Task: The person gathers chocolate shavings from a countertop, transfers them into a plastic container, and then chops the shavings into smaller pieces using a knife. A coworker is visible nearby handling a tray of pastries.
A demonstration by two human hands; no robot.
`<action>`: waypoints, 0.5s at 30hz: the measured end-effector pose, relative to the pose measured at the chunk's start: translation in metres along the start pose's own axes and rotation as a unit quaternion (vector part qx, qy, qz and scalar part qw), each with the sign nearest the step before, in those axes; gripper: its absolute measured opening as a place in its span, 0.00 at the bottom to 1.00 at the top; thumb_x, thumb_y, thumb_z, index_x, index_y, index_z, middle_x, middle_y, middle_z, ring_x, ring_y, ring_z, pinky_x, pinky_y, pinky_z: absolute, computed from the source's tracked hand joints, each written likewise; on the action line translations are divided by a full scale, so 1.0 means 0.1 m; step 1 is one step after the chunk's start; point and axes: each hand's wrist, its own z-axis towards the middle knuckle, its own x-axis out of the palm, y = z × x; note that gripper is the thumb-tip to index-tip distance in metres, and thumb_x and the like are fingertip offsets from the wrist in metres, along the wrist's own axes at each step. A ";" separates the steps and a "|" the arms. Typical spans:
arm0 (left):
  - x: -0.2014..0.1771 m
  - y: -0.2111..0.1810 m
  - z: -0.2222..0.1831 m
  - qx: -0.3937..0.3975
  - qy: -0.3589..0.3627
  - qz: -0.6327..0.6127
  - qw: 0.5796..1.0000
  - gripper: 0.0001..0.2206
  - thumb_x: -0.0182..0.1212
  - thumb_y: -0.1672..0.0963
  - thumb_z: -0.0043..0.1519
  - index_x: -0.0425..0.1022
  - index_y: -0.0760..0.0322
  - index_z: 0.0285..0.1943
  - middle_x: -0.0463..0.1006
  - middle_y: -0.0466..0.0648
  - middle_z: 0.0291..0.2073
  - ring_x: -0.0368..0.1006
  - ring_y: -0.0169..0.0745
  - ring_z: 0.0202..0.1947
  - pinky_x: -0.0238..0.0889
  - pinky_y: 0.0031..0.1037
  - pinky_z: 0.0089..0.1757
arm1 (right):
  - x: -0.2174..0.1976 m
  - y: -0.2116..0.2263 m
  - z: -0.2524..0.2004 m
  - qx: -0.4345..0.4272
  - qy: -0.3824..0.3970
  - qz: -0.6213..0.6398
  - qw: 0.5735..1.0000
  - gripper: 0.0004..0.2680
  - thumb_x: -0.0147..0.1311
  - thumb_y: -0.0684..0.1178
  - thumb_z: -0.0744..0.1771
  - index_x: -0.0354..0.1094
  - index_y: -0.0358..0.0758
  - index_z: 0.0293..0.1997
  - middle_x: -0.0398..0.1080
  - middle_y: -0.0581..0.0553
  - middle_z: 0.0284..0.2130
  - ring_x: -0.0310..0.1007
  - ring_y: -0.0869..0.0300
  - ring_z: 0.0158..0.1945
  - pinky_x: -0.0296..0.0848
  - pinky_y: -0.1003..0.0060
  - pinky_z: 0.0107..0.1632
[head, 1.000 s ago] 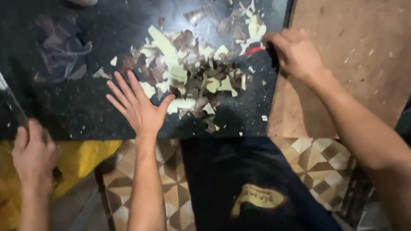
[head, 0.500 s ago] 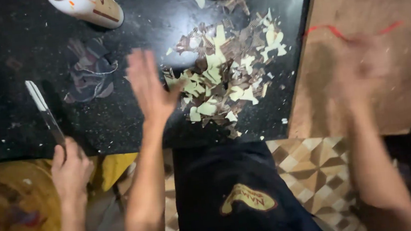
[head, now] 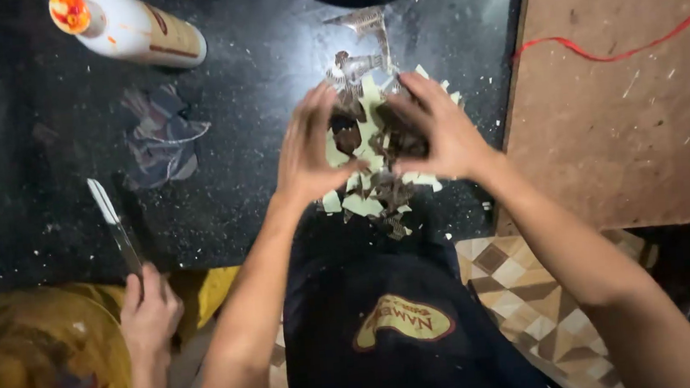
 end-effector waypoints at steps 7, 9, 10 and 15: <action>0.32 -0.31 -0.01 0.008 0.019 0.081 0.996 0.47 0.71 0.40 0.51 0.55 0.61 0.76 0.52 0.63 0.72 0.52 0.70 0.71 0.50 0.57 0.66 | 0.26 0.17 -0.04 -0.080 0.016 -0.108 0.991 0.40 0.63 0.76 0.54 0.61 0.42 0.68 0.53 0.29 0.67 0.49 0.28 0.66 0.52 0.31 0.65; 0.43 -0.19 -0.03 0.001 0.014 0.079 0.997 0.42 0.70 0.43 0.54 0.59 0.60 0.75 0.58 0.58 0.69 0.57 0.64 0.69 0.54 0.53 0.65 | 0.33 0.09 -0.01 -0.081 -0.012 -0.096 0.992 0.37 0.63 0.74 0.57 0.62 0.42 0.68 0.55 0.31 0.67 0.53 0.32 0.64 0.56 0.35 0.64; 0.49 -0.13 -0.04 -0.003 0.002 0.079 0.997 0.37 0.69 0.46 0.56 0.62 0.59 0.74 0.64 0.54 0.66 0.61 0.59 0.67 0.58 0.49 0.65 | 0.37 0.05 0.01 -0.086 -0.041 -0.089 0.991 0.35 0.63 0.73 0.60 0.63 0.42 0.69 0.58 0.33 0.66 0.58 0.36 0.62 0.61 0.38 0.63; 0.68 0.11 0.12 -0.023 -0.017 0.061 0.998 0.22 0.67 0.50 0.59 0.72 0.60 0.60 0.77 0.50 0.51 0.73 0.50 0.49 0.68 0.42 0.51 | 0.48 -0.18 0.21 -0.092 -0.073 -0.078 0.990 0.25 0.68 0.64 0.60 0.70 0.44 0.60 0.66 0.40 0.53 0.68 0.46 0.48 0.69 0.50 0.51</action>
